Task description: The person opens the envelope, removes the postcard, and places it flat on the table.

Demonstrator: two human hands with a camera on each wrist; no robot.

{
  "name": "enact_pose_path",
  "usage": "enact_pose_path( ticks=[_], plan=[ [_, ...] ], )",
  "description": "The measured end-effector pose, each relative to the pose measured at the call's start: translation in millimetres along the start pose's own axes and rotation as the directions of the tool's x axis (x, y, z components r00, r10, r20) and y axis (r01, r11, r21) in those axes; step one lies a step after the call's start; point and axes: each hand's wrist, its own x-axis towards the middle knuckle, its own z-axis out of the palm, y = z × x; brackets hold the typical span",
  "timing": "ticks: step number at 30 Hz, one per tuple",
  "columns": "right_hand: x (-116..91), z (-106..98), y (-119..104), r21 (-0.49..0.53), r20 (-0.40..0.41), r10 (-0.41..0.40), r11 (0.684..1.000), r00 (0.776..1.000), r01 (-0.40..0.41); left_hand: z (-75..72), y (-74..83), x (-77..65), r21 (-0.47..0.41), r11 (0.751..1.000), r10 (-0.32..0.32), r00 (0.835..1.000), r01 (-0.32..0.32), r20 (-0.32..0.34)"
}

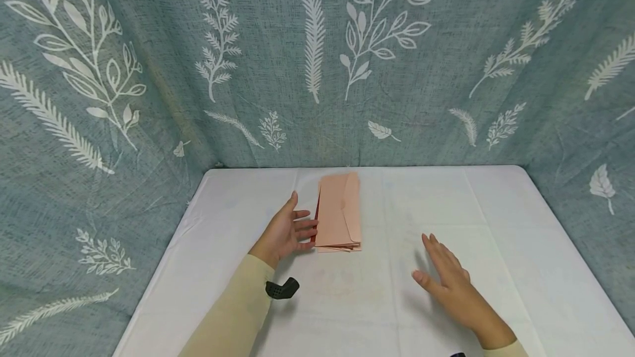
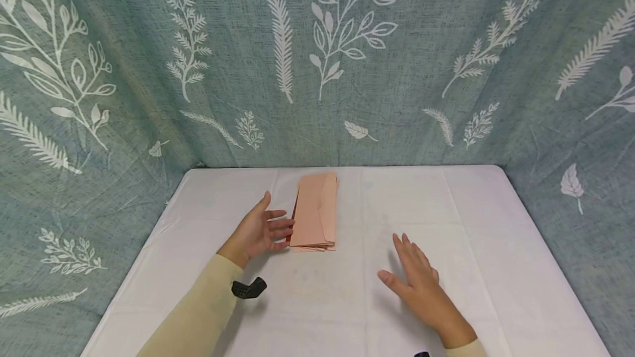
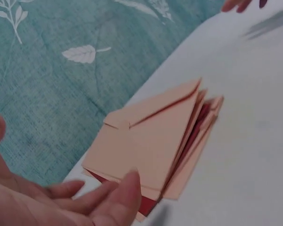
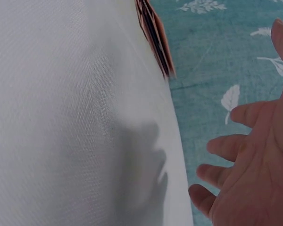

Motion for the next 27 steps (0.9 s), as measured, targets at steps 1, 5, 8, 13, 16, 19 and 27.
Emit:
enact_pose_path(
  ticks=[1,5,8,13,16,19,27],
  plan=[
    [0.3,0.3,0.5,0.000,0.000,0.001,1.000,1.000,-0.001,0.6,1.0,0.2,-0.010,1.000,-0.008,1.000,0.007,-0.006],
    [0.7,0.7,1.7,0.002,0.000,0.002,1.000,1.000,-0.002,2.3,3.8,0.2,-0.025,0.999,-0.024,0.999,0.023,-0.026],
    [0.5,0.8,2.0,0.010,0.003,0.002,1.000,1.000,-0.002,2.8,5.1,-0.4,-0.034,0.999,-0.030,0.999,0.029,-0.026],
    [-0.1,1.7,2.7,0.016,0.008,0.010,1.000,1.000,-0.010,3.5,6.8,-2.4,-0.065,0.997,-0.047,0.999,0.047,0.012],
    [0.4,2.0,2.7,0.021,0.008,0.015,1.000,1.000,-0.016,4.2,7.6,-3.9,-0.087,0.995,-0.051,0.998,0.053,0.033],
    [0.7,2.4,3.3,0.022,0.008,0.017,1.000,1.000,-0.018,5.0,8.2,-4.2,-0.113,0.992,-0.051,0.997,0.056,0.052],
    [-0.4,3.8,5.2,0.031,0.005,0.025,0.999,1.000,-0.026,9.2,8.1,-3.3,-0.171,0.981,-0.079,0.995,0.089,0.062]
  ],
)
